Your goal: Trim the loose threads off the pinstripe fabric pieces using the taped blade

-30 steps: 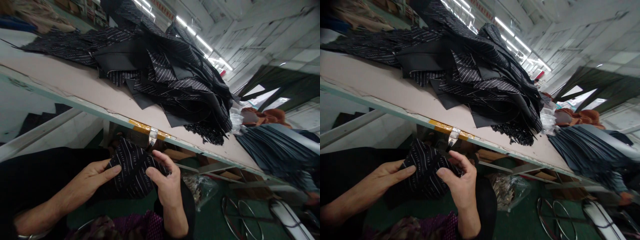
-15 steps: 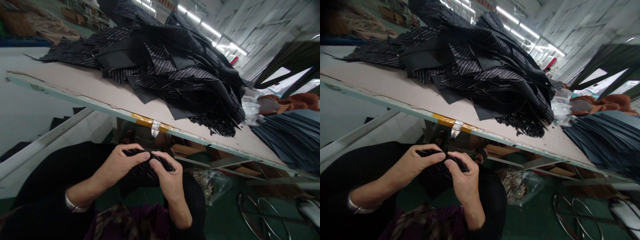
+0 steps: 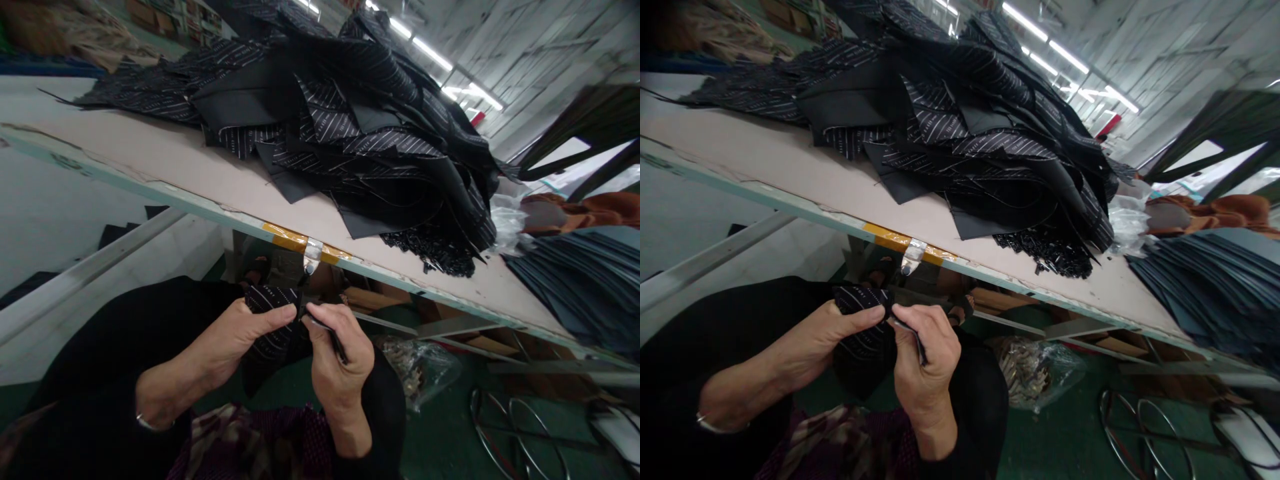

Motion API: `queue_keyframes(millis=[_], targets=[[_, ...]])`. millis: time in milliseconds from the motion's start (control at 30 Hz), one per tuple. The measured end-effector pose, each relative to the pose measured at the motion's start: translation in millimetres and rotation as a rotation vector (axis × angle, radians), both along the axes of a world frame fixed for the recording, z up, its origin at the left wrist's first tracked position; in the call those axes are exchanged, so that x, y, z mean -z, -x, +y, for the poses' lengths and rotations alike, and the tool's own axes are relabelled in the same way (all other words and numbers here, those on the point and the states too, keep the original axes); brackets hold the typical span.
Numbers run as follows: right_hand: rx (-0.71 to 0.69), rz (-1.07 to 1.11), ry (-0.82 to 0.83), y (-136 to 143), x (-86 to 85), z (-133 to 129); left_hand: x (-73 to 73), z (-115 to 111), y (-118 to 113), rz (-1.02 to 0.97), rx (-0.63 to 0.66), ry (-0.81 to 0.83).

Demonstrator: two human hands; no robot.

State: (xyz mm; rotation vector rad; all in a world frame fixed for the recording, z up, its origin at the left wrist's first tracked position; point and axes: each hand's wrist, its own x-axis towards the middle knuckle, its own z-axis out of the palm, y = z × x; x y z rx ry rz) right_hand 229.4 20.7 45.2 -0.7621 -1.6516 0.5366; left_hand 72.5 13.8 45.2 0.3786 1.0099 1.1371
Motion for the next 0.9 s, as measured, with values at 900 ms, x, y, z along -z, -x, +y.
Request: queue_keyframes(millis=[900], targets=[[-0.183, 0.619, 1.09, 18.4, -5.0, 39.4, -21.4, 23.3, 5.7, 0.112, 0.031, -0.027]])
